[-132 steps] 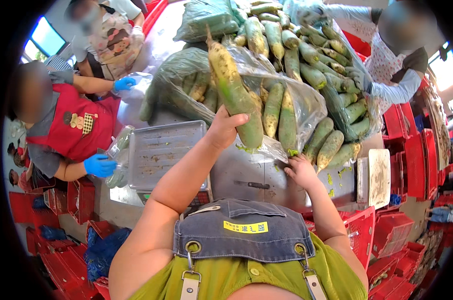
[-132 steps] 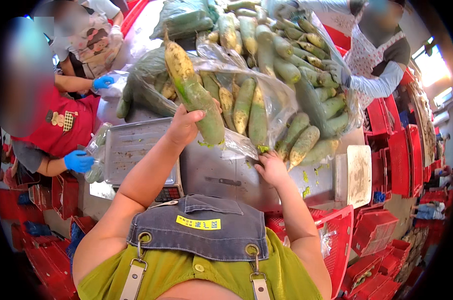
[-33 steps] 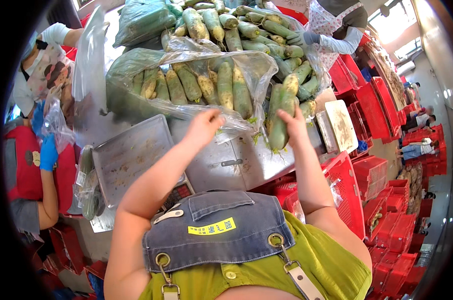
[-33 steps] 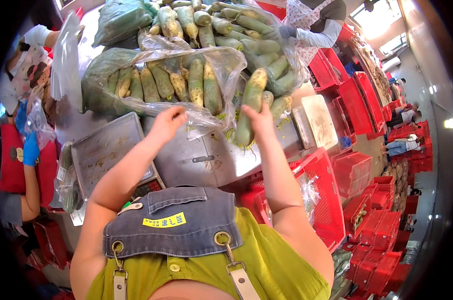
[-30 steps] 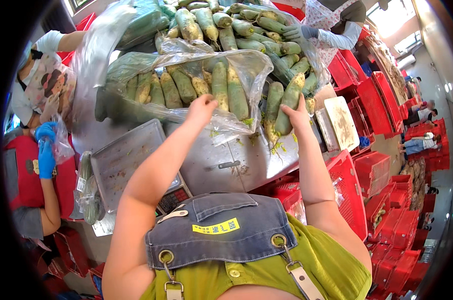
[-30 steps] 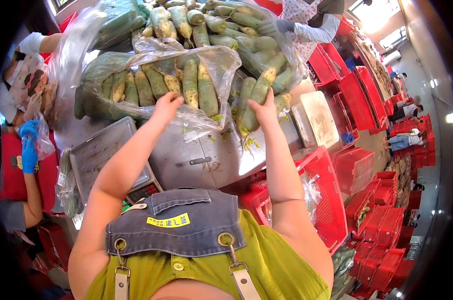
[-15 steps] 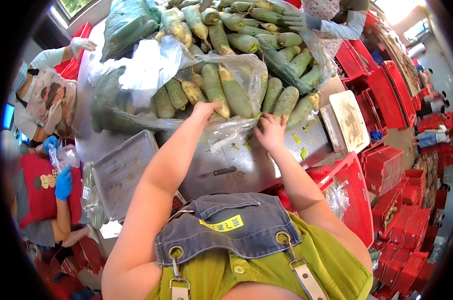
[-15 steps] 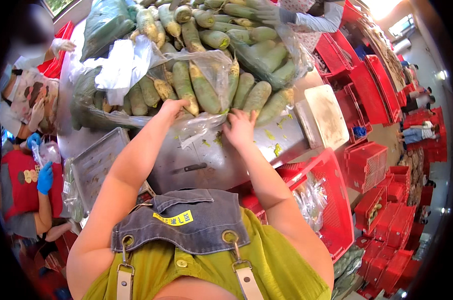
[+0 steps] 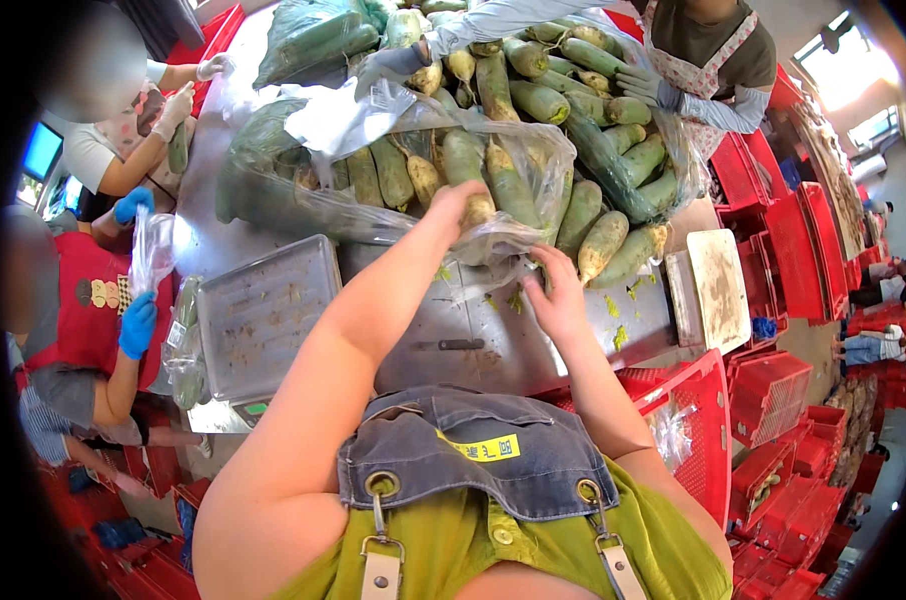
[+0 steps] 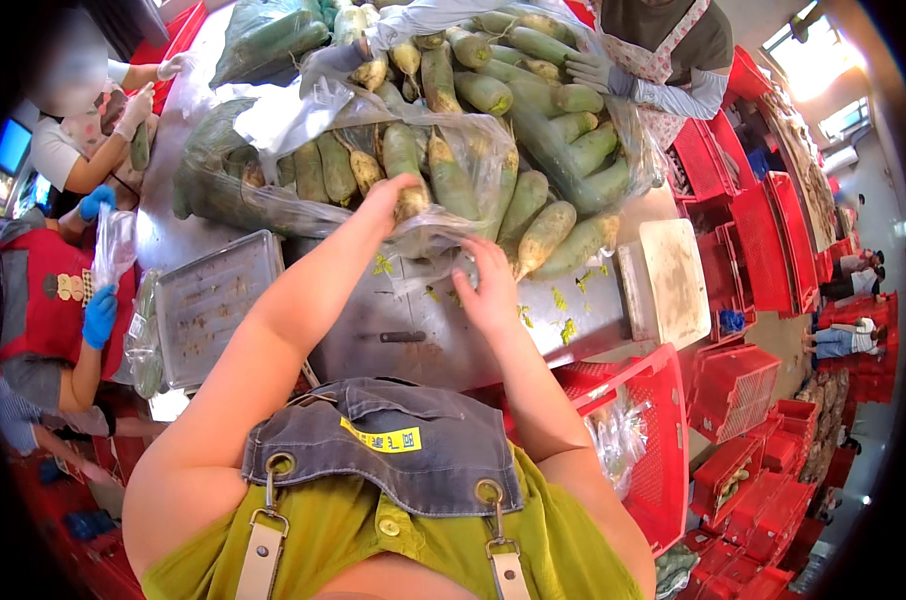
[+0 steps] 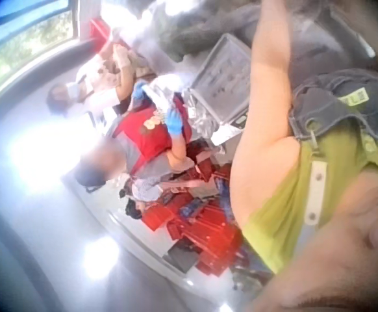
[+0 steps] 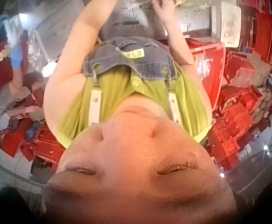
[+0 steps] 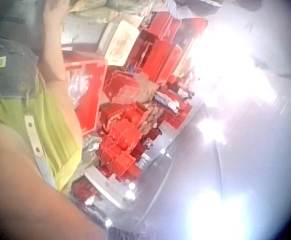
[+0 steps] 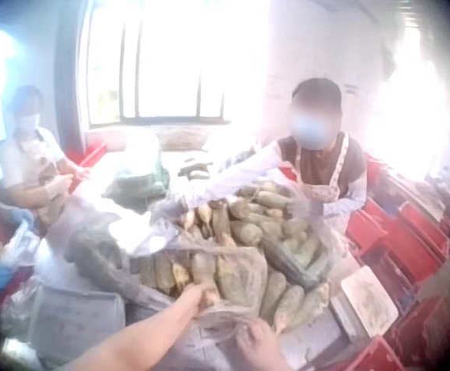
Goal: The person weighs green vegetables, likely luffa, on a digital scale in a market setting. They pick up individual vegetables, place them on the scale, and then move them into a red plastic basket. The process is repeated continuously throughout the video.
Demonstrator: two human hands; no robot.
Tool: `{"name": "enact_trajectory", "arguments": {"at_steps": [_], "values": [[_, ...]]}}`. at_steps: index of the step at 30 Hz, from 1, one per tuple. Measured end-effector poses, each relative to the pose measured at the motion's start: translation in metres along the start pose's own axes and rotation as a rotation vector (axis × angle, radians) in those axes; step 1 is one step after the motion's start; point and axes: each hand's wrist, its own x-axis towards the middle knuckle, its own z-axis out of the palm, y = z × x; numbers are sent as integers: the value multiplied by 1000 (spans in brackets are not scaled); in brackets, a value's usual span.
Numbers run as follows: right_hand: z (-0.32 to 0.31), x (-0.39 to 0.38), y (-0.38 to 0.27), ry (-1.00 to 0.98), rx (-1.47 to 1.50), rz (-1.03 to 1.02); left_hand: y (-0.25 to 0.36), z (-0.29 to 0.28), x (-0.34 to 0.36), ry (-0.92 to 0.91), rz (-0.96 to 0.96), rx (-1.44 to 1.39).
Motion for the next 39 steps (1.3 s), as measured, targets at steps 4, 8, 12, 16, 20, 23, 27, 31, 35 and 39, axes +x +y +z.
{"name": "enact_trajectory", "arguments": {"at_steps": [4,8,12,16,20,23,27,31,35,39], "values": [[3,24,-32,-74,-208,-238,3,-13,-57,-254,179,-91],[37,40,-29,-325,-67,-50,7,-22,-86,-470,468,-31],[48,17,-3,-800,-399,-18,42,-40,-143,-422,742,-81],[45,-38,38,-629,-219,-72,93,-124,-214,-161,584,100],[48,-22,33,-453,-138,-21,105,-204,-288,392,539,792],[52,13,10,-159,-51,19,88,-262,-314,477,425,1218],[66,63,18,-43,-427,96,80,-302,-332,501,383,1577],[71,84,37,-240,-686,311,70,-325,-326,433,490,1679],[69,91,30,-267,-647,375,61,-340,-334,528,744,1406],[54,90,41,-121,113,501,66,-365,-349,523,775,813]]}}
